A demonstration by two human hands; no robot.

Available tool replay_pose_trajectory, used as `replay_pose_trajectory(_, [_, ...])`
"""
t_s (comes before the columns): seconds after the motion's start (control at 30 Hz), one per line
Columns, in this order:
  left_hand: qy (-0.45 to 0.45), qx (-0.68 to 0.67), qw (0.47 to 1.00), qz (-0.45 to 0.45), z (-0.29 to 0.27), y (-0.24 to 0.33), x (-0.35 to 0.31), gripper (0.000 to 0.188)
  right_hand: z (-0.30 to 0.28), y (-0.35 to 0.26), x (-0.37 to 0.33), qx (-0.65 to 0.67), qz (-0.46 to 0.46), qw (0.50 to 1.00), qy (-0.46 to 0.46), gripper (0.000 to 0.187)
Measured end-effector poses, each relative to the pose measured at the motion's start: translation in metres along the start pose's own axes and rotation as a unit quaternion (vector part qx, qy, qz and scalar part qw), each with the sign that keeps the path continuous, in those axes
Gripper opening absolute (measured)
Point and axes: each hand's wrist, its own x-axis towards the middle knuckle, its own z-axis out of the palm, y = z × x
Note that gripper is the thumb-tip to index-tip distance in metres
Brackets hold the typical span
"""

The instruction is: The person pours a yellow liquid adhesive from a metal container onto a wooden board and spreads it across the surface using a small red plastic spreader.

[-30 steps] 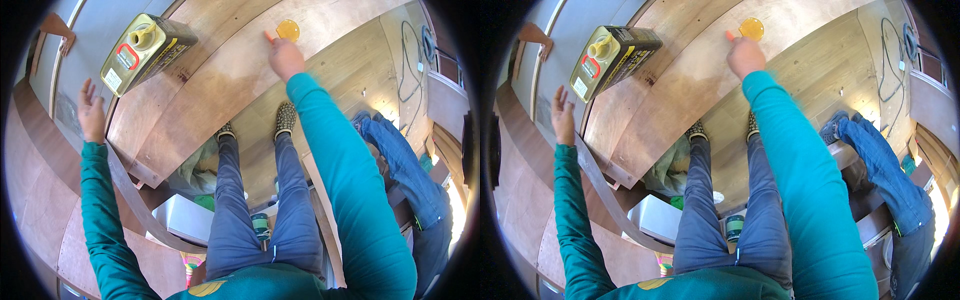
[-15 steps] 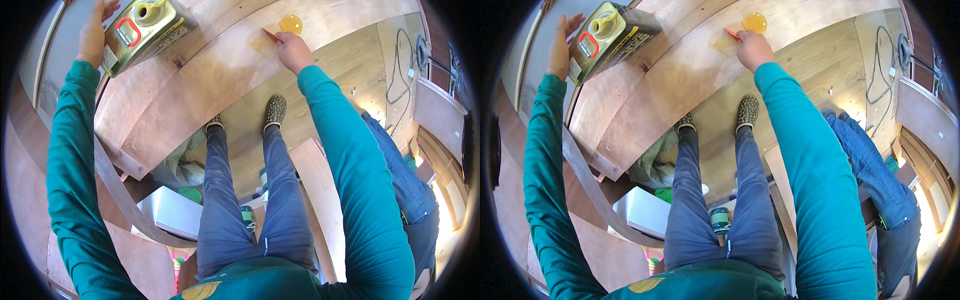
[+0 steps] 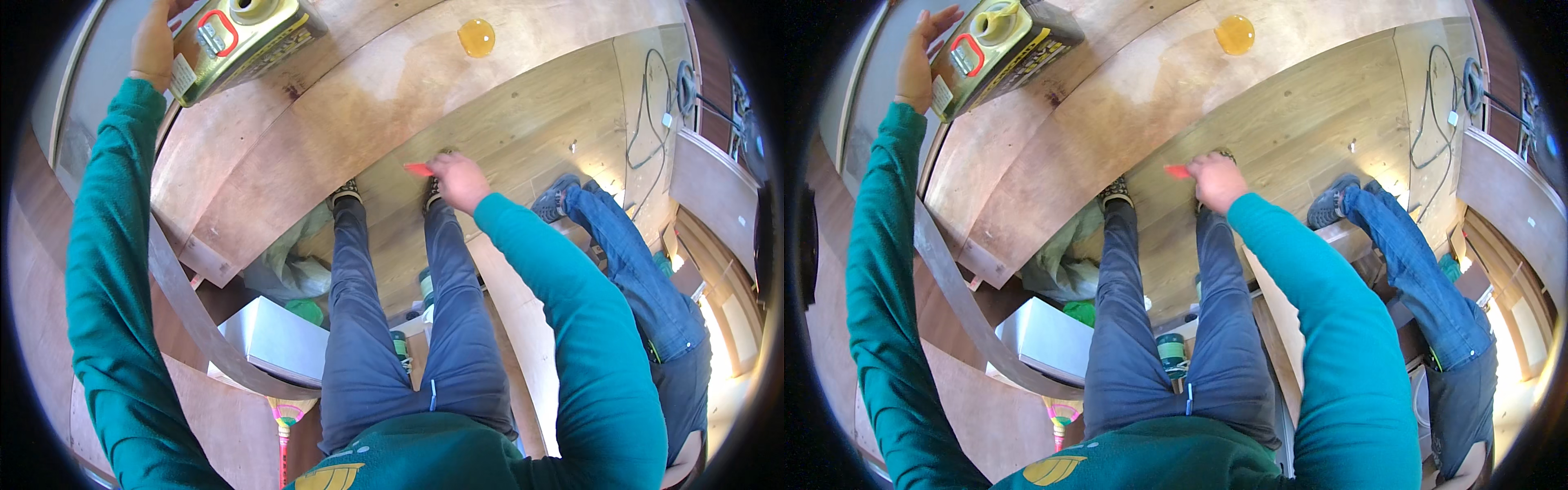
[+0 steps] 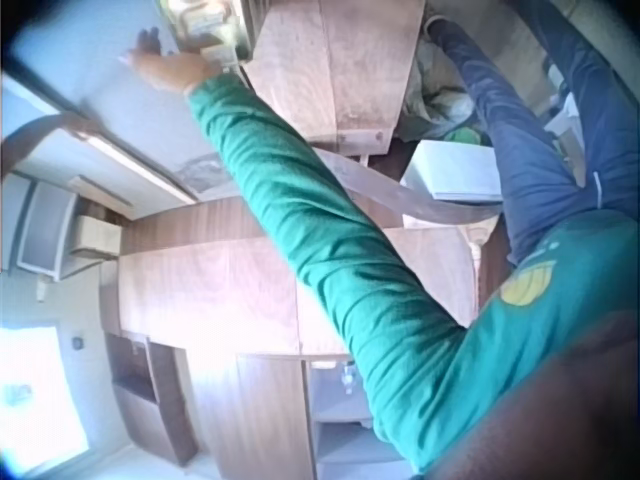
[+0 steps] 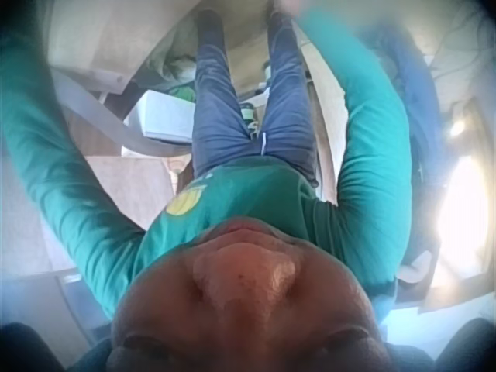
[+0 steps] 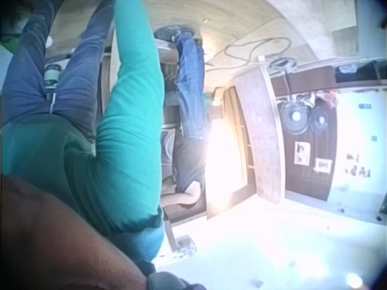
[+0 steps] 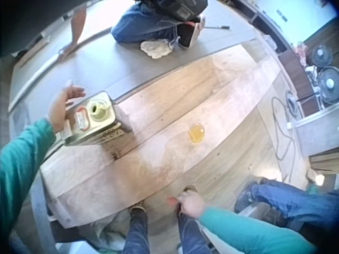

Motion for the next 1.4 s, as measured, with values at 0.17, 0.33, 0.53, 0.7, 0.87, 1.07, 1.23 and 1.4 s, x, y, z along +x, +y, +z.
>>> replay_pose_trajectory(0.17, [0.008,0.015,1.000,0.006,-0.003,0.003,-0.005,0.070,-0.064,0.026,0.016,0.007,0.014,0.980,0.199,0.032])
replay_pose_trajectory(0.33, [0.043,0.006,0.999,-0.002,0.008,0.008,-0.004,0.067,-0.084,0.057,0.054,-0.146,0.028,0.953,0.262,0.044])
replay_pose_trajectory(0.53, [0.058,0.002,0.998,-0.014,-0.022,-0.022,0.014,0.063,-0.062,0.071,0.025,-0.154,-0.008,0.972,0.176,0.038])
replay_pose_trajectory(0.7, [0.073,0.008,0.997,-0.023,-0.014,-0.016,0.010,0.064,-0.090,0.098,0.051,-0.073,0.117,0.960,0.242,0.033])
replay_pose_trajectory(0.87, [0.071,0.010,0.997,-0.025,-0.012,-0.018,0.014,0.065,-0.077,0.078,0.071,-0.102,0.102,0.977,0.156,0.034])
replay_pose_trajectory(1.07, [0.080,-0.002,0.996,-0.039,-0.011,-0.016,0.011,0.063,-0.040,0.044,0.011,-0.124,0.000,0.991,0.059,0.039])
replay_pose_trajectory(1.23, [0.073,0.043,0.996,-0.017,-0.014,-0.016,0.009,0.061,-0.060,0.048,-0.015,-0.055,0.026,0.993,0.096,0.045])
replay_pose_trajectory(1.4, [0.085,0.020,0.996,-0.011,-0.013,-0.016,0.011,0.058,-0.094,0.026,0.038,-0.055,-0.034,0.970,0.234,0.050])
